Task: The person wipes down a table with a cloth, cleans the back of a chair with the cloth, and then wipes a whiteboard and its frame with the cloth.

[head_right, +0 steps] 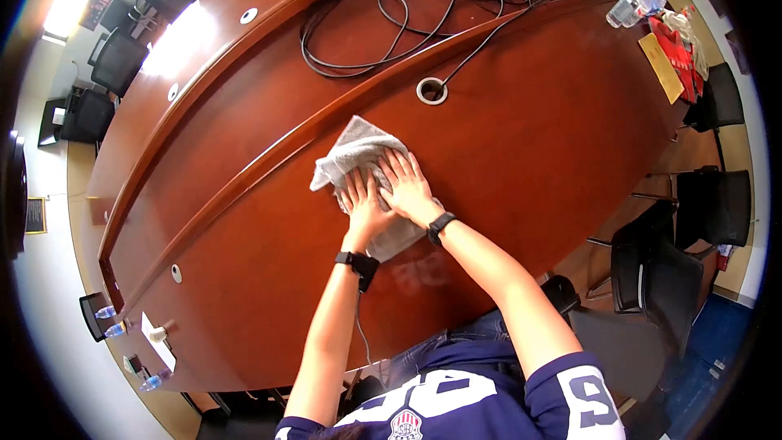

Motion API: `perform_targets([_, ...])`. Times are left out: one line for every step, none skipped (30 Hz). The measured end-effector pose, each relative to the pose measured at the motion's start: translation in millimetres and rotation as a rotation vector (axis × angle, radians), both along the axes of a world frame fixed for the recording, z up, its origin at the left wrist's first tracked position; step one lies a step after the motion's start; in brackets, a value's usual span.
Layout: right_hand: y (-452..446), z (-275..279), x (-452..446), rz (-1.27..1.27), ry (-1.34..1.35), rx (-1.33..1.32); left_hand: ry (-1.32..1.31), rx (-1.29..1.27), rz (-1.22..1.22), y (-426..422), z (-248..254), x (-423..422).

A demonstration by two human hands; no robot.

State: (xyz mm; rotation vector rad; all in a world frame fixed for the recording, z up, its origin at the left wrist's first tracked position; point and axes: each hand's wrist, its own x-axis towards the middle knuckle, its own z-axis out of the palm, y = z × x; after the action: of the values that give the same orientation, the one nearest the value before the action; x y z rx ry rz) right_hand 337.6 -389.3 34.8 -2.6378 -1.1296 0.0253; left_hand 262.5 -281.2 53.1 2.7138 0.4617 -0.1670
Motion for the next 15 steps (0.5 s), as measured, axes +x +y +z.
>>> perform_targets([8.4,0.5,20.8,-0.001,-0.002,0.031,-0.022,0.019,-0.009,9.5,-1.5,19.5])
perform_targets([17.1,1.0,38.1,-0.004,-0.003,0.064,-0.043,0.039,-0.02,19.5,-2.6,36.0])
perform_targets([27.1,0.4,55.8,-0.013,-0.003,0.096,-0.066,0.05,-0.03,30.0,-2.1,53.7])
perform_targets([37.2,1.9,74.0,-0.026,0.017,0.115,-0.091,0.059,-0.038,40.5,-4.2,71.5])
perform_targets([48.3,3.6,88.7,-0.022,0.032,0.096,-0.099,0.082,-0.045,52.5,-6.3,85.8])
perform_targets([56.3,-1.1,98.4,-0.021,0.053,0.08,0.037,0.133,-0.02,56.7,-0.7,98.6])
perform_targets([63.1,-2.8,116.0,-0.019,0.034,0.118,-0.03,0.165,-0.025,63.7,-5.2,113.3])
perform_targets([70.2,-3.5,130.3,-0.016,0.018,0.158,-0.096,0.201,-0.028,69.9,-9.1,123.5])
perform_targets([76.7,-2.7,143.1,0.002,0.021,0.15,-0.173,0.229,-0.021,73.2,-10.3,131.2])
perform_targets([83.7,-6.7,155.3,0.013,-0.004,0.135,-0.16,0.24,-0.02,77.2,-9.6,138.2])
perform_targets([88.8,-9.7,163.3,0.017,0.014,0.128,-0.18,0.251,0.0,78.5,-8.4,145.1])
perform_targets([91.2,-9.7,168.3,0.022,0.034,0.118,-0.198,0.259,0.021,78.6,-9.6,149.9])
perform_targets([92.1,-7.8,165.7,0.03,0.029,0.098,-0.233,0.288,0.029,78.8,-9.0,147.3])
perform_targets([92.6,-5.9,167.7,0.03,0.012,0.098,-0.219,0.281,0.043,78.1,-8.0,149.6])
perform_targets([93.0,-9.6,167.8,0.026,0.025,0.101,-0.2,0.27,0.052,77.5,-8.9,150.2])
